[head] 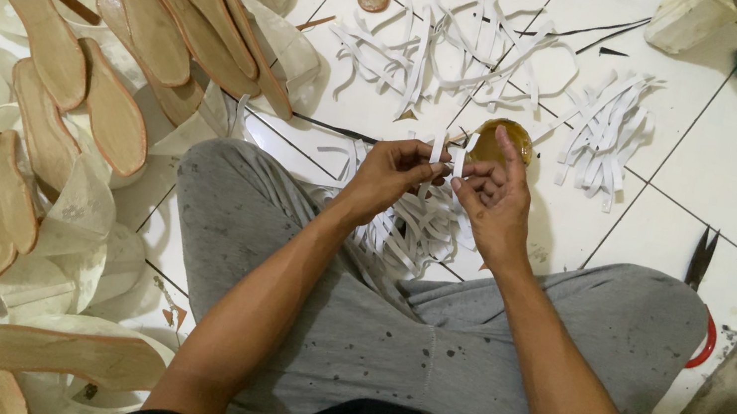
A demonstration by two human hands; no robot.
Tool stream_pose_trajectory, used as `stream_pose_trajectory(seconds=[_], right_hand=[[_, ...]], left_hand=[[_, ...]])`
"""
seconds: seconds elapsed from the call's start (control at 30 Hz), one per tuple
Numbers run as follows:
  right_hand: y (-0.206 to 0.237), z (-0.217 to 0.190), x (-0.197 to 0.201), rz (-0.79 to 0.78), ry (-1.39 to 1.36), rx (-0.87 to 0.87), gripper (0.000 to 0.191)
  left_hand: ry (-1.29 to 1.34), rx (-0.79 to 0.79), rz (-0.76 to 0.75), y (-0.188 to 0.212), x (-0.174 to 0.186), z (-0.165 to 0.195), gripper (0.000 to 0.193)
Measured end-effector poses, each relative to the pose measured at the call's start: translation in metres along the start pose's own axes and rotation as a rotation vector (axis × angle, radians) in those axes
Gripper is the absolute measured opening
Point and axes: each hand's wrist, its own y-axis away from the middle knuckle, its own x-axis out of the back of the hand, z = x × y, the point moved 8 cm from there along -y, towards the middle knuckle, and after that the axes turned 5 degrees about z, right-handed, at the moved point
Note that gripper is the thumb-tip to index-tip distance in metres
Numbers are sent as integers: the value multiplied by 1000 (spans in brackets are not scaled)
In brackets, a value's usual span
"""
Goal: The person sits on the floor among many sandal soles and white rubber straps. They dip the end of a strap into a cup of glue, spread glue along the strap, and press the glued strap onto a sandal sole, repeating this for more straps and soles.
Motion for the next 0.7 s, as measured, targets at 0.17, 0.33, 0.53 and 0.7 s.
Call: stream_pose_trajectory(seconds=[0.17, 0.33, 0.53, 0.7], right_hand=[[-1, 2, 0, -2, -28, 4, 89], [-1, 3, -1, -4, -62, 5, 88], [0, 0, -1, -4, -41, 3, 86], [0, -2, -1, 2, 14, -2, 85]], left_hand=[[7, 6, -8, -1, 0, -1, 24], [14, 8, -8, -1, 0, -1, 24], [-21, 19, 3, 0, 1, 0, 24], [-11, 22, 3, -1, 1, -1, 24]])
